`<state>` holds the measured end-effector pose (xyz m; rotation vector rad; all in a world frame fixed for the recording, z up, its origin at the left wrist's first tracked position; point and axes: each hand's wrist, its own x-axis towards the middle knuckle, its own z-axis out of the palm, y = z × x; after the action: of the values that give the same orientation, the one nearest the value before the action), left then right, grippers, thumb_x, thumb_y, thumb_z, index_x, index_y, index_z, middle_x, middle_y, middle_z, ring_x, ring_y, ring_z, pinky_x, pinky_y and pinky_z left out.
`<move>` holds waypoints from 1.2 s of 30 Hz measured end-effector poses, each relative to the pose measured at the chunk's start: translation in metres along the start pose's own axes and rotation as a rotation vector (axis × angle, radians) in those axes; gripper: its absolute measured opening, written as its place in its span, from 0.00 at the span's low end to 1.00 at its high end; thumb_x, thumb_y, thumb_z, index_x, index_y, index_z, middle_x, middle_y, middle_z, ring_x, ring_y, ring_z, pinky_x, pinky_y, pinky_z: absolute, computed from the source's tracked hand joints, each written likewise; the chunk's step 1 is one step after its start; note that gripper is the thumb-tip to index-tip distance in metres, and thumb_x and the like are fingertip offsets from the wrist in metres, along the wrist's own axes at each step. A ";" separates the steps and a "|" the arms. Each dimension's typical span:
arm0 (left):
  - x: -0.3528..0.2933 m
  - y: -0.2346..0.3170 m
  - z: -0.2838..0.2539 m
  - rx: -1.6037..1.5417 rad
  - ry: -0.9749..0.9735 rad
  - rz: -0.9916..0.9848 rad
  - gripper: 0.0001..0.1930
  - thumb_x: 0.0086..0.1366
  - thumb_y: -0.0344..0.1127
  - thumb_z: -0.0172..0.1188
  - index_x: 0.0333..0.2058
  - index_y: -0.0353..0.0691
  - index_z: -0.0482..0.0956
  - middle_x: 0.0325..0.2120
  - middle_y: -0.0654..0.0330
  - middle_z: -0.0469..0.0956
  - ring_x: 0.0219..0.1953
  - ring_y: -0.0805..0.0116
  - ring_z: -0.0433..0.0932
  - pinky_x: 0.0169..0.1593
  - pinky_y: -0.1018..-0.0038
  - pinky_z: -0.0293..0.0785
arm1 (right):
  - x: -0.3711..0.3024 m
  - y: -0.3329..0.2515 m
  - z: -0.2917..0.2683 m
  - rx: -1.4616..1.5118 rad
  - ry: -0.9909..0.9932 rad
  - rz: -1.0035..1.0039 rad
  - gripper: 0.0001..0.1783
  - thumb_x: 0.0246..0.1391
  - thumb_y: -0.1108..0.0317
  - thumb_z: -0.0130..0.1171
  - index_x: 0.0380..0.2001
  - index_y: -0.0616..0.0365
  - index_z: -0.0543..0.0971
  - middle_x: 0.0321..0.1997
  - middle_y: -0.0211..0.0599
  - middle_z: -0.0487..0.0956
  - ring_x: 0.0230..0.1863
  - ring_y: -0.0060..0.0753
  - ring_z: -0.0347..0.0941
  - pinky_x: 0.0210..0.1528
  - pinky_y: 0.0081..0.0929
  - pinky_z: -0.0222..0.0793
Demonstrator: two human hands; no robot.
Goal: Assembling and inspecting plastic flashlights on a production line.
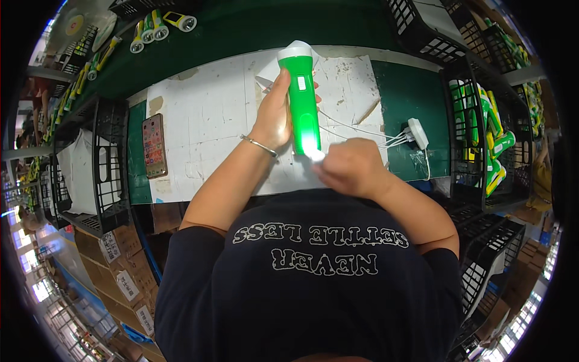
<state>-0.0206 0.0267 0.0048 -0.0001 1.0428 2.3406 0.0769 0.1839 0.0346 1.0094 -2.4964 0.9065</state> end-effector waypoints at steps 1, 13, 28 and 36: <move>-0.003 0.002 0.006 -0.022 -0.027 0.005 0.23 0.66 0.54 0.40 0.46 0.39 0.66 0.35 0.56 0.72 0.32 0.69 0.73 0.33 0.73 0.72 | 0.006 -0.001 0.002 0.011 0.096 0.140 0.16 0.40 0.58 0.64 0.15 0.51 0.68 0.16 0.28 0.67 0.15 0.36 0.66 0.18 0.31 0.61; -0.026 0.013 0.018 0.410 -0.008 -0.054 0.20 0.63 0.35 0.52 0.52 0.41 0.60 0.38 0.58 0.72 0.34 0.74 0.74 0.36 0.76 0.74 | 0.015 0.051 -0.007 0.550 0.219 0.688 0.24 0.50 0.64 0.60 0.10 0.55 0.59 0.12 0.19 0.57 0.18 0.12 0.49 0.17 0.17 0.47; -0.061 0.064 -0.003 1.805 -0.233 0.238 0.18 0.49 0.34 0.58 0.42 0.39 0.71 0.34 0.51 0.75 0.37 0.53 0.74 0.41 0.65 0.71 | 0.016 0.061 -0.051 0.788 -0.082 0.663 0.33 0.38 0.64 0.68 0.49 0.51 0.65 0.27 0.24 0.73 0.19 0.09 0.49 0.22 0.10 0.48; -0.066 0.063 -0.003 1.423 -0.341 -0.084 0.27 0.50 0.41 0.62 0.47 0.35 0.67 0.36 0.48 0.75 0.39 0.56 0.75 0.44 0.70 0.69 | 0.025 0.059 -0.030 0.937 -0.169 0.640 0.35 0.39 0.70 0.67 0.53 0.52 0.64 0.36 0.29 0.74 0.18 0.05 0.48 0.21 0.07 0.48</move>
<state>0.0028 -0.0421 0.0605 0.8117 2.1531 1.0226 0.0190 0.2235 0.0436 0.4459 -2.5524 2.4036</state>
